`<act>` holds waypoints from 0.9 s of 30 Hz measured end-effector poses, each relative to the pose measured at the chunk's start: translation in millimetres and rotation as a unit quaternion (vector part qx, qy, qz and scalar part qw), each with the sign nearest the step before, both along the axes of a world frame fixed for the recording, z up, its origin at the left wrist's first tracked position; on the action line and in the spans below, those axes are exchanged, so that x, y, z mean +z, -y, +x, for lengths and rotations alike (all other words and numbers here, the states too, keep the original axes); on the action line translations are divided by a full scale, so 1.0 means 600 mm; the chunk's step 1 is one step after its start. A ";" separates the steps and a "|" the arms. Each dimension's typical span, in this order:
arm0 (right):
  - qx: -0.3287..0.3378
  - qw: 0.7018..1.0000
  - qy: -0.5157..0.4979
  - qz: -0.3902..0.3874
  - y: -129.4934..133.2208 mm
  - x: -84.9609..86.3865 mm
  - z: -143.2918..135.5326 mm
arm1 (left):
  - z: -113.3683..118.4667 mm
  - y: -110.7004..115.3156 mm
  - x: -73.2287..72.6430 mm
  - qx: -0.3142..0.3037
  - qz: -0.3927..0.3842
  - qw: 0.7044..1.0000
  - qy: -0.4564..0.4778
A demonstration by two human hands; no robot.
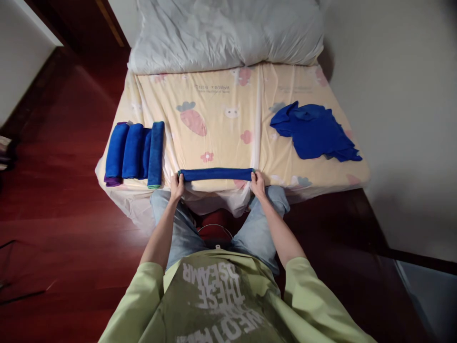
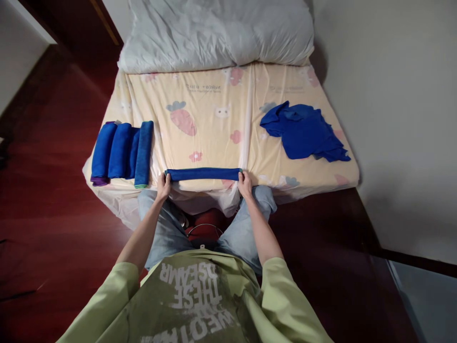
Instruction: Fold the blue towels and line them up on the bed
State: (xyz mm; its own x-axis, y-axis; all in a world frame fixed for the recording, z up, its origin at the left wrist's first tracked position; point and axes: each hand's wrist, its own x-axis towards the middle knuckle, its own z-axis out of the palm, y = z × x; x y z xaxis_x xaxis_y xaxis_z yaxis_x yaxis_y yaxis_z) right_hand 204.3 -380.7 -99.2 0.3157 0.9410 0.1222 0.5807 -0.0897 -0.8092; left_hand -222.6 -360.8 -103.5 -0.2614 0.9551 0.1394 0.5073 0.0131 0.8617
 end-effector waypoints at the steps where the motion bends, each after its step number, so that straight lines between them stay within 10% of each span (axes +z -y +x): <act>1: -0.004 1.000 -0.001 -0.001 -0.001 -0.002 0.000 | 0.001 -0.001 0.001 0.002 -0.001 1.000 0.009; 10: -0.021 1.000 0.000 0.019 -0.008 -0.008 -0.003 | 0.016 -0.012 0.015 0.028 -0.034 0.995 0.085; 27: -0.041 0.994 0.095 0.045 0.012 0.019 -0.022 | 0.044 -0.017 0.043 0.111 0.050 0.988 -0.090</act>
State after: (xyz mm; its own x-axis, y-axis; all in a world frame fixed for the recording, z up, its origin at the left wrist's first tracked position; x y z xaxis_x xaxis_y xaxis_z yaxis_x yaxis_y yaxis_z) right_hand 191.4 -387.6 -88.0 0.3539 0.8959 0.2687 0.7178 -0.0759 -0.6921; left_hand -196.0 -350.8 -77.7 -0.4252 0.8564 0.2928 0.6468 0.0613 0.7602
